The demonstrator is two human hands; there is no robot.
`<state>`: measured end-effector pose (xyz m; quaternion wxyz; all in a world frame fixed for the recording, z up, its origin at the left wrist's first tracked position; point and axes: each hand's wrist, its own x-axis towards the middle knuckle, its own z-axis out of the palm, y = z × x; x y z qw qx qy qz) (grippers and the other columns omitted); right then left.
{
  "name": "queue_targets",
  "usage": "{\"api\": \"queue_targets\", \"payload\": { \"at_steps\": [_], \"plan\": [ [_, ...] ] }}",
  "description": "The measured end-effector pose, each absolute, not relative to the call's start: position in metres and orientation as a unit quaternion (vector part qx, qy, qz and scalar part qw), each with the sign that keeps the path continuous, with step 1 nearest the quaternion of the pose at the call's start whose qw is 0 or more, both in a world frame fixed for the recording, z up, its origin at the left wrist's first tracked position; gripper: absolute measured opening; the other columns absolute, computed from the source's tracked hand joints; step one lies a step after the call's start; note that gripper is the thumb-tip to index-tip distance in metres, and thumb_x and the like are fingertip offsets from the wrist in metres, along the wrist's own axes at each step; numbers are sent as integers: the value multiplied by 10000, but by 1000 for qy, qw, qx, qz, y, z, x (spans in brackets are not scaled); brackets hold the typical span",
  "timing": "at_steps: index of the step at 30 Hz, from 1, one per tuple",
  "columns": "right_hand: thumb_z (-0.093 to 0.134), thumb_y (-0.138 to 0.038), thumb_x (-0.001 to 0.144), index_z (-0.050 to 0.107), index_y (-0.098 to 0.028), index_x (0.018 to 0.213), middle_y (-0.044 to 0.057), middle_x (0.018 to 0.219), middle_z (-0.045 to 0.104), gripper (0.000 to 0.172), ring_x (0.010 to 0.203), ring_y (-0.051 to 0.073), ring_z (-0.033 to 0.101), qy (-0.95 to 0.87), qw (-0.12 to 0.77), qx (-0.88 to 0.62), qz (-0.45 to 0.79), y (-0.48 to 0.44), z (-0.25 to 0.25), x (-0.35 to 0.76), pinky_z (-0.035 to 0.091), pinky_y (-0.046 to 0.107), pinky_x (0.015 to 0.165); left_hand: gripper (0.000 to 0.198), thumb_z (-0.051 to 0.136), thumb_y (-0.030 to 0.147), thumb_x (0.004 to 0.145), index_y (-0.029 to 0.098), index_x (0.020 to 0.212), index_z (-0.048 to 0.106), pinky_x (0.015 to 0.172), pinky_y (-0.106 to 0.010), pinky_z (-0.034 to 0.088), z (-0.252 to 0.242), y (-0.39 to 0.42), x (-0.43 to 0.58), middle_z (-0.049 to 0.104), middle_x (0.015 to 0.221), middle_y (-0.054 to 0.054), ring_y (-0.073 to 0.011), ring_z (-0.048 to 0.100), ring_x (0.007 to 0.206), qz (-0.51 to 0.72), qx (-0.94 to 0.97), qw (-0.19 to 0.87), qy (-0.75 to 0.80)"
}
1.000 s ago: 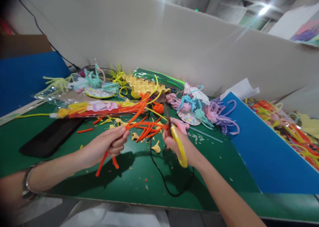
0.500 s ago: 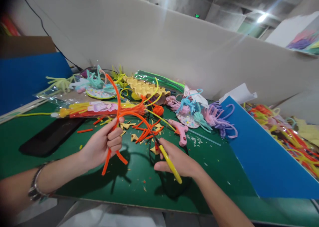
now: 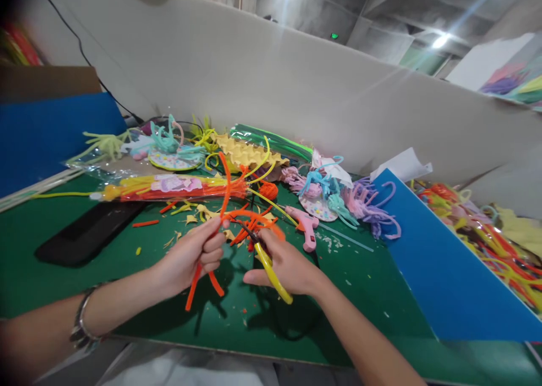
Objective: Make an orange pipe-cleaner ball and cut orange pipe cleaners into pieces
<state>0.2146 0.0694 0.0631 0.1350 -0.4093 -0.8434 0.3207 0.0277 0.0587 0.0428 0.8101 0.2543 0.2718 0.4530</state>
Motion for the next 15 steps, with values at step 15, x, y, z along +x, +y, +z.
{"api": "queue_targets", "payload": {
  "at_steps": [15],
  "plan": [
    [283, -693, 725, 529, -191, 680, 63, 737, 518, 561, 675, 184, 492, -872, 140, -363, 297, 74, 65, 224, 434, 314, 645, 322, 460, 505, 778, 188, 787, 512, 349, -167, 82, 32, 56, 12, 186, 430, 112, -40, 99, 363, 247, 442, 797, 328]
  ]
}}
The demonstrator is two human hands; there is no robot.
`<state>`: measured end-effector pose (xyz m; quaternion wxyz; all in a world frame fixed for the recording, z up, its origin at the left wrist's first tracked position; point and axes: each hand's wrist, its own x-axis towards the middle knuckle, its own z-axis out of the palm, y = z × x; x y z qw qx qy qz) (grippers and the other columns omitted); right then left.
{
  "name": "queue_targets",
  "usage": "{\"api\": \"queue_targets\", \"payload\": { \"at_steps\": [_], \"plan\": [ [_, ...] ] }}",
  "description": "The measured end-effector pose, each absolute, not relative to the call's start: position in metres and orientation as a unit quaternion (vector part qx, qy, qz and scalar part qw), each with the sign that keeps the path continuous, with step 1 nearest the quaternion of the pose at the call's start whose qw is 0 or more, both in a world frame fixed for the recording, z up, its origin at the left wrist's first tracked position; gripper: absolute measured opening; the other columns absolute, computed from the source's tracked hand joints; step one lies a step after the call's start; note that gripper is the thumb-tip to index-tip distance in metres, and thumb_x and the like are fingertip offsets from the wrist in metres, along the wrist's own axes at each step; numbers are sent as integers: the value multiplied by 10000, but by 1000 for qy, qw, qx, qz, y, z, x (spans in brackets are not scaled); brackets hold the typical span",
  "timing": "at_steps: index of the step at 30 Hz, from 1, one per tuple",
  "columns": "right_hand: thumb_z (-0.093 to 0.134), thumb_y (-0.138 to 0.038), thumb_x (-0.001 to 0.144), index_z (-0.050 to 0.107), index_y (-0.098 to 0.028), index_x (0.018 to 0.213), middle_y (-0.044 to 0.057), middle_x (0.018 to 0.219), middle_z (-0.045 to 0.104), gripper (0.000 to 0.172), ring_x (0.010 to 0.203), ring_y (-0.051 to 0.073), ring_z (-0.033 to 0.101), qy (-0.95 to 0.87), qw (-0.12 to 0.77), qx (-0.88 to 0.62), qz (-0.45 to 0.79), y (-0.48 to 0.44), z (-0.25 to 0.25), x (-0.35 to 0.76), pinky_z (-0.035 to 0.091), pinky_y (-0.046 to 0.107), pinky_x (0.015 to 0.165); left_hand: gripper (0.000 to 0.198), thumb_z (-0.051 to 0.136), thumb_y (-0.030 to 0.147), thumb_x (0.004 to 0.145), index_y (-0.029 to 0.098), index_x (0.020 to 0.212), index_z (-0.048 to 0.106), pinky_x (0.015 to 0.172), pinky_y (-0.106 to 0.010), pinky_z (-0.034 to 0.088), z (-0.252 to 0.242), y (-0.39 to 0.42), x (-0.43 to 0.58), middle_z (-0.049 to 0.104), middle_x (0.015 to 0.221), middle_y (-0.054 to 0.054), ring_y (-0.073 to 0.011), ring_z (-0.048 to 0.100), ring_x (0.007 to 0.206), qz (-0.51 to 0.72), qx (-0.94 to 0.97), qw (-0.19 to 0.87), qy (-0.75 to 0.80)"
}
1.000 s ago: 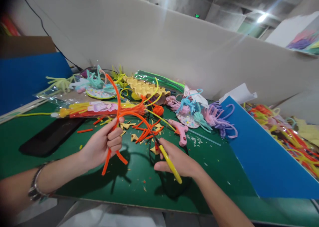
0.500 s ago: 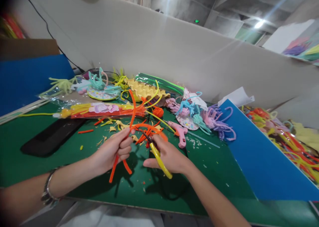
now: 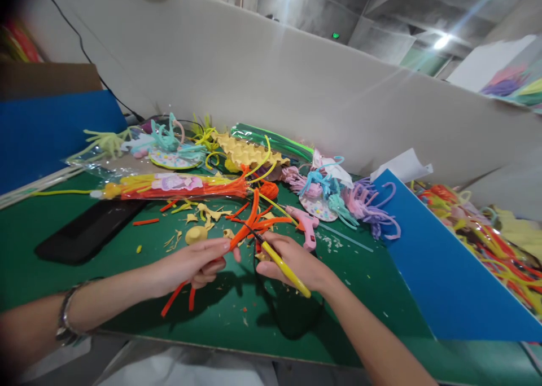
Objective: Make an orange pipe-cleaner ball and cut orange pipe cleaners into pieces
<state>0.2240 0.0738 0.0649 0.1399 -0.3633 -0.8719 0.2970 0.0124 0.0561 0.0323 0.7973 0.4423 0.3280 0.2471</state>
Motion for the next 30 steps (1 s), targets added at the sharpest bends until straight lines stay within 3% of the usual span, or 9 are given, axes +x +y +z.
{"api": "queue_targets", "payload": {
  "at_steps": [2, 4, 13, 18, 25, 30],
  "plan": [
    [350, -689, 703, 554, -190, 762, 78, 805, 545, 543, 758, 205, 513, -867, 118, -381, 298, 73, 68, 225, 430, 319, 693, 314, 467, 501, 775, 190, 782, 515, 356, -174, 76, 34, 56, 11, 184, 433, 111, -42, 95, 370, 253, 441, 796, 329],
    [358, -679, 707, 552, -183, 812, 78, 808, 549, 543, 719, 193, 517, -863, 90, -388, 310, 72, 72, 225, 435, 307, 643, 295, 469, 481, 782, 190, 772, 514, 365, -182, 64, 37, 55, 11, 175, 438, 109, -42, 89, 374, 263, 431, 797, 333],
    [323, -699, 706, 412, -184, 598, -17, 567, 416, 534, 499, 99, 370, -853, 97, -388, 336, 73, 76, 219, 328, 226, 442, 291, 466, 470, 788, 186, 743, 512, 364, -177, 56, 41, 56, 11, 194, 439, 104, -42, 94, 367, 246, 442, 792, 340],
    [326, -668, 728, 373, -194, 535, -17, 468, 414, 514, 415, 95, 389, -826, 80, -412, 376, 71, 73, 220, 281, 210, 371, 267, 439, 443, 808, 190, 767, 514, 350, -166, 85, 36, 58, 6, 178, 452, 100, -52, 106, 371, 235, 467, 780, 344],
    [378, -536, 767, 350, -191, 500, -28, 450, 416, 437, 373, 100, 464, -781, 51, -479, 398, 72, 63, 217, 311, 201, 345, 269, 383, 415, 835, 184, 776, 506, 357, -169, 96, 34, 59, 5, 181, 459, 100, -53, 105, 380, 221, 478, 782, 334],
    [358, -559, 758, 352, -193, 466, -35, 386, 397, 469, 315, 84, 414, -754, 46, -510, 412, 66, 63, 212, 296, 204, 321, 283, 419, 449, 811, 180, 747, 484, 357, -169, 89, 33, 60, 3, 180, 453, 107, -47, 111, 375, 215, 481, 780, 338]
  ]
}}
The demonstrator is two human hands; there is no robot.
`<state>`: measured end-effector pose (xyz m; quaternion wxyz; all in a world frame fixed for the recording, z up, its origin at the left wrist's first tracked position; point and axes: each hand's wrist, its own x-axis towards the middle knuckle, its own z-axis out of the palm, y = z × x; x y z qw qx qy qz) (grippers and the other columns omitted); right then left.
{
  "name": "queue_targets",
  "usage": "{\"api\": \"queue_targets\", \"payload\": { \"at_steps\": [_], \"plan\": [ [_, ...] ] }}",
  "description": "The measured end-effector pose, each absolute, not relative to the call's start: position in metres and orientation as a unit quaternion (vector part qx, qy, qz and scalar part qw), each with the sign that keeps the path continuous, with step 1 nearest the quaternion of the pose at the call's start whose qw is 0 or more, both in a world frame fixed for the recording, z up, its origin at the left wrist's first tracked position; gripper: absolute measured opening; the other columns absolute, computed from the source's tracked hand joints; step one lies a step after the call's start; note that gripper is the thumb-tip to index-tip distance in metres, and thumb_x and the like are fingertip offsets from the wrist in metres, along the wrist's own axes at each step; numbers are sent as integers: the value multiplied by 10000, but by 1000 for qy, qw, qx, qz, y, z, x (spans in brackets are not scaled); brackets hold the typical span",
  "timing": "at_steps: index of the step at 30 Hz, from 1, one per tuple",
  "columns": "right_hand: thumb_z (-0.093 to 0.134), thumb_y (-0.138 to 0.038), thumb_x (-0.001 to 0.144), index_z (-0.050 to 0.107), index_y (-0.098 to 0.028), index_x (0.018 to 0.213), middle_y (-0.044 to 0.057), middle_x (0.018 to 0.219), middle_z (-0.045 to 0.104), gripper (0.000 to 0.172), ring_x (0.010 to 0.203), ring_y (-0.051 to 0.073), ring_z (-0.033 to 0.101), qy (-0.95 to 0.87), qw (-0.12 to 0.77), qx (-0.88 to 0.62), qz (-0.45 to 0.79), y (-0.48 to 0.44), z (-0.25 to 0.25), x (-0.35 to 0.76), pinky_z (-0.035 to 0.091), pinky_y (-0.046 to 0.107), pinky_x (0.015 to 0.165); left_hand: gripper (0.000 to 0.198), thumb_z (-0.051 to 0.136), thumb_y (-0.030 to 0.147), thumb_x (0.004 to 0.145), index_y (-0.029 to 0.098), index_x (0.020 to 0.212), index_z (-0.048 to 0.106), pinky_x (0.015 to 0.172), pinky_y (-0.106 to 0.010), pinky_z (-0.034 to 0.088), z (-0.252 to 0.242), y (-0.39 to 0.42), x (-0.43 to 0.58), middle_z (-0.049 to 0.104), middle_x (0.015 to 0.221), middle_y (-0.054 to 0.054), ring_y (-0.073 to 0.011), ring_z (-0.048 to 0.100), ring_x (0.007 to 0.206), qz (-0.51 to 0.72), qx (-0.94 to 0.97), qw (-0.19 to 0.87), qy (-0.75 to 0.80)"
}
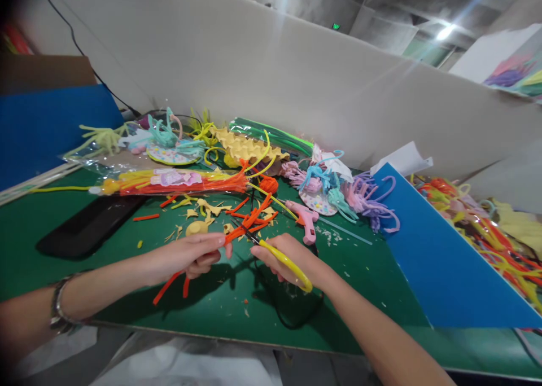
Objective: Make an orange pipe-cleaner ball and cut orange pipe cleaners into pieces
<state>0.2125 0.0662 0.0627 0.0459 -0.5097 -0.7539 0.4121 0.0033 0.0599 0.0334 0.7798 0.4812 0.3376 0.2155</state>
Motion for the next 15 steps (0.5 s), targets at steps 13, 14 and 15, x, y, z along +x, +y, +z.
{"api": "queue_targets", "payload": {
  "at_steps": [13, 14, 15],
  "plan": [
    [418, -686, 666, 343, -199, 525, -85, 358, 349, 512, 313, 51, 376, -666, 249, -477, 516, 82, 40, 219, 428, 239, 458, 227, 316, 326, 849, 173, 739, 442, 332, -153, 100, 23, 69, 2, 156, 441, 110, -43, 59, 360, 255, 397, 826, 307],
    [472, -665, 651, 354, -198, 572, -79, 427, 396, 488, 363, 57, 422, -659, 294, -444, 531, 83, 40, 218, 440, 241, 486, 227, 306, 313, 846, 176, 706, 421, 331, -155, 99, 25, 69, 3, 145, 443, 108, -45, 56, 359, 252, 385, 837, 295],
    [531, -642, 624, 362, -199, 621, -65, 513, 444, 474, 427, 66, 470, -650, 336, -417, 540, 83, 40, 216, 447, 243, 511, 228, 304, 303, 840, 180, 669, 393, 331, -157, 97, 27, 69, 4, 138, 445, 105, -46, 58, 357, 244, 377, 847, 285]
  ]
}}
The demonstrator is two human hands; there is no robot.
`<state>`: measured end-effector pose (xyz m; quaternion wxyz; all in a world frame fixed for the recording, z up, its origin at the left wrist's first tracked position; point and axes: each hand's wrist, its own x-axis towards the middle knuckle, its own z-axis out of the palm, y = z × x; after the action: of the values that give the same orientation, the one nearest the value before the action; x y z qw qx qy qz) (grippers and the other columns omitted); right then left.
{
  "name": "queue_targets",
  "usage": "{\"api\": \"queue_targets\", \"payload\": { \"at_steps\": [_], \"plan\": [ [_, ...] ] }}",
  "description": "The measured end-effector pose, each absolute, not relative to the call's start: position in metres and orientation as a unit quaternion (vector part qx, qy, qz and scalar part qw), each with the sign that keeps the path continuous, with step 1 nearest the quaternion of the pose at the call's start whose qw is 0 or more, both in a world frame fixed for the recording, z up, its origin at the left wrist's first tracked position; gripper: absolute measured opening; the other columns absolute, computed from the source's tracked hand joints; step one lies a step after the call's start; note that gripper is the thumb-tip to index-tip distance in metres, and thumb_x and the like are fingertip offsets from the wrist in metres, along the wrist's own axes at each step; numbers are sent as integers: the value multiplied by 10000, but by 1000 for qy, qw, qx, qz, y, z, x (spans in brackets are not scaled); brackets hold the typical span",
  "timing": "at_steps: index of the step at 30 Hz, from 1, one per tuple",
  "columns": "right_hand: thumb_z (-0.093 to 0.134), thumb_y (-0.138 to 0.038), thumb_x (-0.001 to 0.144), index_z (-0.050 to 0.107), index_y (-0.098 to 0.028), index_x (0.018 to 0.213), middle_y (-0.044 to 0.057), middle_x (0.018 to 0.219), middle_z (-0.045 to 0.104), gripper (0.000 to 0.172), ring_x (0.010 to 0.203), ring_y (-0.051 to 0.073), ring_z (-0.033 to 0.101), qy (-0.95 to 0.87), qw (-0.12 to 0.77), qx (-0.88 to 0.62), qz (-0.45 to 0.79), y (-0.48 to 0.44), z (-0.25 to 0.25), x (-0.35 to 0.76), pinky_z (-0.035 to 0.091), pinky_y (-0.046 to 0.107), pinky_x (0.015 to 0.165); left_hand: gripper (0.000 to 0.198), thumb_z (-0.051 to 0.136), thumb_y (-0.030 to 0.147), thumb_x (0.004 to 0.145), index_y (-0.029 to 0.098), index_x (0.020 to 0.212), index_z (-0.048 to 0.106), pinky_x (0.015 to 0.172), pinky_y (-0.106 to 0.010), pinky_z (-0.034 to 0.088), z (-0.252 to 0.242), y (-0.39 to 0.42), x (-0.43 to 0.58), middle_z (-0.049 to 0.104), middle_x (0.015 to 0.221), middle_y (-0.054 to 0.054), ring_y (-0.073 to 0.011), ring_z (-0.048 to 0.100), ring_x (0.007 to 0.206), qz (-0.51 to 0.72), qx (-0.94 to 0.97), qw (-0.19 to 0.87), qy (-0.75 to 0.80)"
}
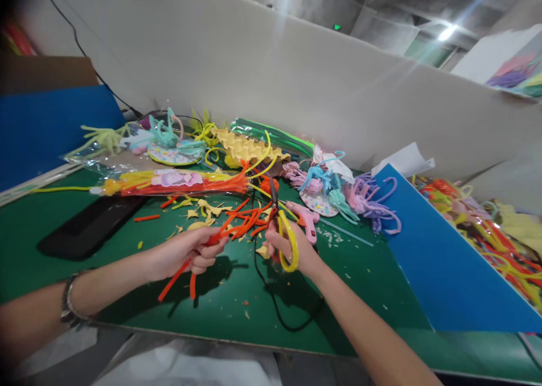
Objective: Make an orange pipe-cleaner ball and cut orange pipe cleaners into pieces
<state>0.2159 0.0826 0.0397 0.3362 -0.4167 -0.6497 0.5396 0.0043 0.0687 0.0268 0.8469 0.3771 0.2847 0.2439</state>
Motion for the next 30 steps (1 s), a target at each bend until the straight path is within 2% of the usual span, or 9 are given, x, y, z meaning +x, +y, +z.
{"api": "queue_targets", "payload": {
  "at_steps": [2, 4, 8, 13, 16, 19, 22, 26, 30],
  "plan": [
    [636, -590, 552, 369, -203, 693, -35, 677, 504, 491, 535, 80, 525, -635, 405, -385, 534, 81, 41, 206, 450, 237, 528, 236, 303, 285, 826, 185, 616, 339, 331, -163, 88, 30, 68, 10, 134, 444, 99, -48, 63, 355, 222, 374, 859, 271],
    [697, -502, 533, 370, -200, 712, -19, 749, 538, 480, 516, 59, 509, -635, 424, -381, 521, 79, 42, 193, 437, 214, 498, 233, 291, 261, 817, 186, 599, 317, 331, -168, 81, 33, 65, 17, 135, 438, 97, -50, 63, 355, 202, 376, 866, 262],
    [637, -390, 654, 313, -206, 702, -46, 662, 576, 376, 396, 32, 483, -603, 413, -358, 581, 76, 44, 170, 389, 166, 394, 188, 292, 203, 805, 185, 623, 336, 339, -162, 83, 35, 61, 27, 144, 433, 101, -48, 69, 356, 216, 380, 861, 262],
    [659, -391, 617, 308, -201, 670, -81, 515, 558, 402, 382, 55, 531, -558, 471, -384, 566, 81, 53, 170, 391, 140, 364, 218, 373, 307, 834, 175, 663, 399, 343, -144, 107, 31, 55, 18, 187, 446, 104, -36, 94, 365, 283, 390, 829, 282],
    [673, -408, 596, 307, -201, 661, -71, 521, 566, 426, 380, 55, 522, -556, 493, -407, 532, 86, 57, 181, 382, 140, 351, 250, 427, 362, 821, 171, 660, 413, 335, -136, 108, 28, 51, 11, 183, 448, 107, -31, 103, 361, 289, 391, 827, 284],
    [637, -450, 637, 330, -205, 692, -52, 615, 573, 396, 421, 56, 522, -562, 491, -410, 524, 89, 54, 193, 409, 173, 387, 262, 440, 357, 823, 169, 645, 408, 333, -129, 97, 28, 51, 7, 175, 451, 106, -31, 102, 365, 317, 386, 813, 299],
    [537, -536, 699, 358, -208, 732, -41, 653, 536, 375, 425, 55, 480, -617, 442, -382, 528, 90, 47, 207, 395, 209, 420, 263, 395, 322, 853, 167, 641, 409, 332, -122, 109, 32, 55, 5, 153, 452, 102, -36, 92, 373, 381, 361, 791, 314],
    [500, -667, 627, 371, -206, 789, -5, 753, 505, 505, 486, 69, 429, -710, 302, -381, 511, 82, 47, 218, 360, 241, 455, 254, 326, 290, 883, 175, 679, 424, 323, -114, 141, 39, 58, 4, 116, 454, 102, -43, 62, 372, 453, 303, 786, 291],
    [563, -603, 622, 378, -187, 842, -18, 696, 438, 506, 588, 107, 399, -793, 133, -422, 418, 71, 59, 214, 350, 261, 539, 255, 307, 275, 889, 182, 679, 416, 313, -110, 157, 42, 56, 8, 100, 448, 103, -45, 47, 363, 477, 272, 793, 263]
  ]
}}
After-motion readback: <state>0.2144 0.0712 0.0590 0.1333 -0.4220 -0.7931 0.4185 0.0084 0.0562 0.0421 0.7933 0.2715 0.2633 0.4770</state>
